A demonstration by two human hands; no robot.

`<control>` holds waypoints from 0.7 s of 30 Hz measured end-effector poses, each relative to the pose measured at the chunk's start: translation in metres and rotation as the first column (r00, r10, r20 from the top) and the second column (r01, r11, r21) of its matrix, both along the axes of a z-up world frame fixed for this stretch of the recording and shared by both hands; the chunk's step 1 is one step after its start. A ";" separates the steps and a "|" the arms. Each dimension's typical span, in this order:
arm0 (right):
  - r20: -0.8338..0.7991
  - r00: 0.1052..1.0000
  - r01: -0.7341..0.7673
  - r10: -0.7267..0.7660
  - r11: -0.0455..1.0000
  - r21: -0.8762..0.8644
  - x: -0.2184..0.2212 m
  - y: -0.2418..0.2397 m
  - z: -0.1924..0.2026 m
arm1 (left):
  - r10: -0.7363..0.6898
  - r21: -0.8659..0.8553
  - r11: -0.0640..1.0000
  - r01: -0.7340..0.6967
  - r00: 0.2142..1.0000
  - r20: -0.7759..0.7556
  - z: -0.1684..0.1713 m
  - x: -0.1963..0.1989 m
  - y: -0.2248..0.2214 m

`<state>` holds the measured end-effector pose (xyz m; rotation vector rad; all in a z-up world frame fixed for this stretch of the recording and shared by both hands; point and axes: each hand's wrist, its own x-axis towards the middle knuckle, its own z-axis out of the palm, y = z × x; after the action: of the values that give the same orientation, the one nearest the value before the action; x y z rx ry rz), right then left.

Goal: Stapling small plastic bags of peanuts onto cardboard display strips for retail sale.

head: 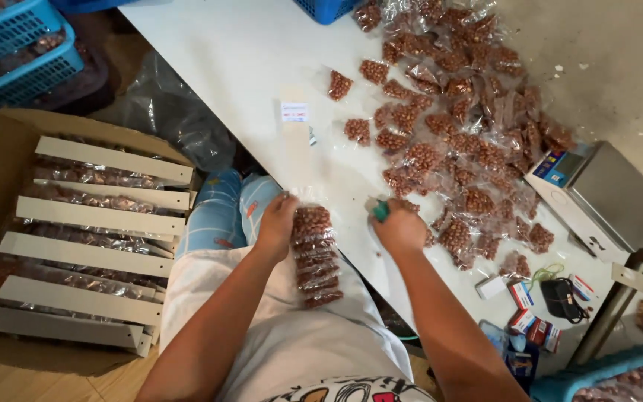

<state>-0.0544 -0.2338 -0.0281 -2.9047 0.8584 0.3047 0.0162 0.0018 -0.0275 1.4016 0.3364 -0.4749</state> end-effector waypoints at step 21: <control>0.484 0.758 -0.030 -0.437 0.718 0.695 -0.015 0.000 0.067 | -0.123 0.065 0.992 0.112 0.975 0.184 -0.011 0.010 0.010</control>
<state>-0.0695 -0.2337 0.0390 -1.9675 0.7409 -0.3181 0.0259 0.0122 -0.0387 1.5124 0.1142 -0.4286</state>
